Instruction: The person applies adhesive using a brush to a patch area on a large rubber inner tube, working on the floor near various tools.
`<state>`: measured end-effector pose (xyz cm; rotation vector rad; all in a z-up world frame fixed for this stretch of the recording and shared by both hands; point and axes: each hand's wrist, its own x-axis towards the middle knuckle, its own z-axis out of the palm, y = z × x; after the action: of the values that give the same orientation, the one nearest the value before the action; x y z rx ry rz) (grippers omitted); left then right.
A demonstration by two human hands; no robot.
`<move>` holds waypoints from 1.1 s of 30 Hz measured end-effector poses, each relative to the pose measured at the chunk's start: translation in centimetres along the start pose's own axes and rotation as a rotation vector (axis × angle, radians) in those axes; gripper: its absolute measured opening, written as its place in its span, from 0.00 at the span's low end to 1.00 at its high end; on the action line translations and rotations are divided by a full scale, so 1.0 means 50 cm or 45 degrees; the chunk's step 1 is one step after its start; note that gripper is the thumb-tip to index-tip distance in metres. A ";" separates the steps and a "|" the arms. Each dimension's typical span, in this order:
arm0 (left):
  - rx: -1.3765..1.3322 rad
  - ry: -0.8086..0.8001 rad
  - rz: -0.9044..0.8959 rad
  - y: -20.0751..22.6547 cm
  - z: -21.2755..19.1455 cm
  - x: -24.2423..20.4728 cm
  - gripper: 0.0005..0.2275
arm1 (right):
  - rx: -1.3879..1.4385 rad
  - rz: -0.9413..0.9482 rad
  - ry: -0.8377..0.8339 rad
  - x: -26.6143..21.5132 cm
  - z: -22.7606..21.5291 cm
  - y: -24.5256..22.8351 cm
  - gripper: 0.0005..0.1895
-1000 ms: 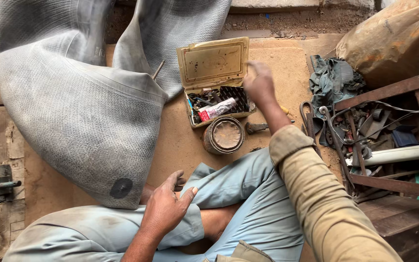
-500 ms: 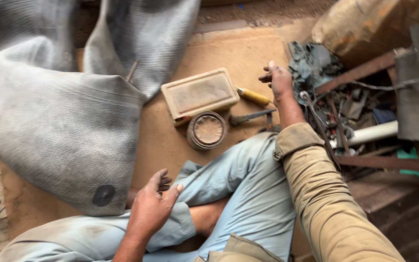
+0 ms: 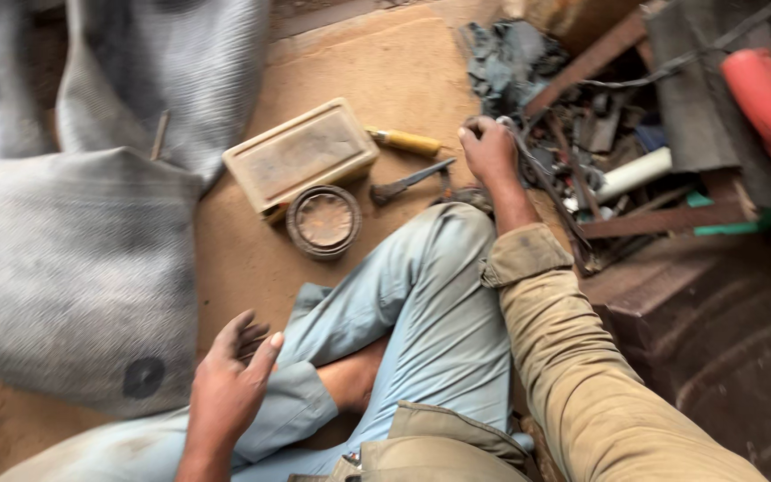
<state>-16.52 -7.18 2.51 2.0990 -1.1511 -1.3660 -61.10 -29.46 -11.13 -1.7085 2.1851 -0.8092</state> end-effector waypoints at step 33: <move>0.519 0.517 0.682 0.099 0.133 0.133 0.57 | 0.908 -0.262 -0.041 -0.046 -0.316 -0.230 0.09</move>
<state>-23.25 -14.66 -0.91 1.9683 -1.7339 -0.4660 -59.25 -24.81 7.92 -1.5420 1.4332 -1.3867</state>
